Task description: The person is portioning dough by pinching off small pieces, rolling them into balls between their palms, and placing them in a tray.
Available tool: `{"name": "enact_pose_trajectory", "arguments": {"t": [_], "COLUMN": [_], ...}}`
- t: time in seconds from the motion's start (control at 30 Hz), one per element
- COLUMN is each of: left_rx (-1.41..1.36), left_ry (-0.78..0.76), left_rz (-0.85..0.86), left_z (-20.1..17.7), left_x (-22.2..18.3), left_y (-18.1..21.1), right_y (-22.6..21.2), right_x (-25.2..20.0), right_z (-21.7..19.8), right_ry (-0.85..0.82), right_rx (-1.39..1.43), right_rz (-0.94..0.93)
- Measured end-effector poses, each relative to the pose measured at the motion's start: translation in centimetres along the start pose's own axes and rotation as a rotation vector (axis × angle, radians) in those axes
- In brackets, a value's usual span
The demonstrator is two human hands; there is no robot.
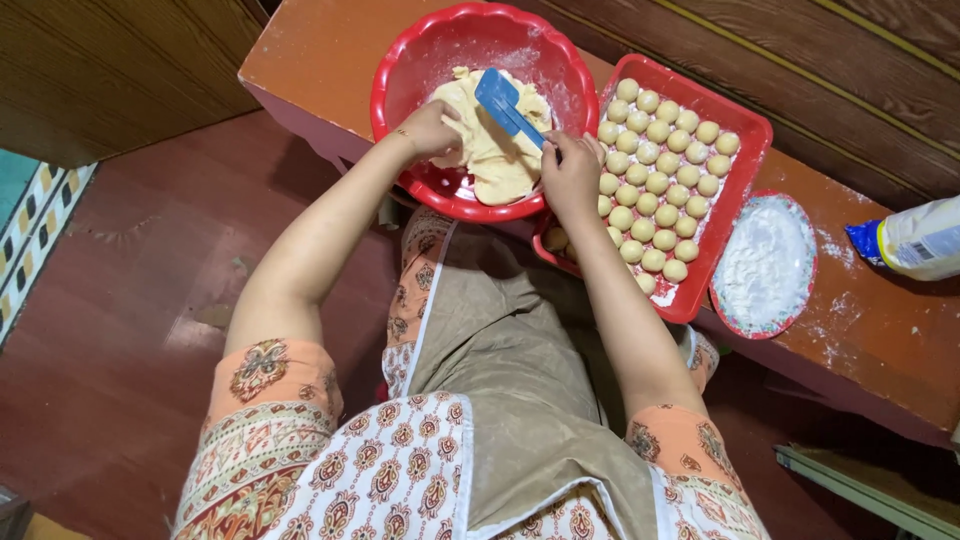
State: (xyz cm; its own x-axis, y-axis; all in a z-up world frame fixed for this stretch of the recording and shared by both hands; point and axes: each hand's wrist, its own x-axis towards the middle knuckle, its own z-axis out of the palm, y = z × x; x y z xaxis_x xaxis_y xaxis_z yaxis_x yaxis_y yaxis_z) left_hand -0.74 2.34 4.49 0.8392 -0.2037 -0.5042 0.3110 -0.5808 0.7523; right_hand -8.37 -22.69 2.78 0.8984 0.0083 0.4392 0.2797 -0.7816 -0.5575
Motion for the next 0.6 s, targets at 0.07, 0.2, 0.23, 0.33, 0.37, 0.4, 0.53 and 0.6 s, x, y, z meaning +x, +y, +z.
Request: {"name": "enact_pose_trajectory", "arguments": {"t": [0.07,0.2,0.23,0.33,0.37,0.4,0.53,0.6], "left_rx": [0.261,0.836,0.837,0.564,0.674,0.783,0.741,0.814], "left_ry": [-0.056,-0.371,-0.374,-0.206,-0.160,-0.113,-0.039,-0.006], "left_rz": [0.038,0.049,0.050,-0.078,-0.072,-0.065,-0.115,-0.110], "left_z": [1.9,3.4,3.9,4.9,4.9,5.0,4.7,6.0], "left_x": [4.2,3.0,3.2,4.4,5.2,5.9,3.6,9.9], "left_y": [-3.1,-0.9,-0.7,-0.8,-1.3,-1.9,0.5,-4.4], "right_y": [2.3,4.7,4.9,5.2,5.1,5.0,4.6,4.9], "right_x": [-0.7,-1.2,-1.3,-1.3,-1.2,-1.2,-1.2,-1.1], "right_z": [1.7,2.8,2.7,2.2,1.9,1.6,1.5,1.6], "right_ry": [-0.023,-0.074,-0.074,-0.138,-0.158,-0.178,-0.190,-0.169], "right_rx": [-0.012,-0.011,-0.012,0.034,0.057,0.079,0.093,0.090], "right_rz": [0.007,0.002,0.005,-0.018,-0.026,-0.034,-0.021,-0.045]}}
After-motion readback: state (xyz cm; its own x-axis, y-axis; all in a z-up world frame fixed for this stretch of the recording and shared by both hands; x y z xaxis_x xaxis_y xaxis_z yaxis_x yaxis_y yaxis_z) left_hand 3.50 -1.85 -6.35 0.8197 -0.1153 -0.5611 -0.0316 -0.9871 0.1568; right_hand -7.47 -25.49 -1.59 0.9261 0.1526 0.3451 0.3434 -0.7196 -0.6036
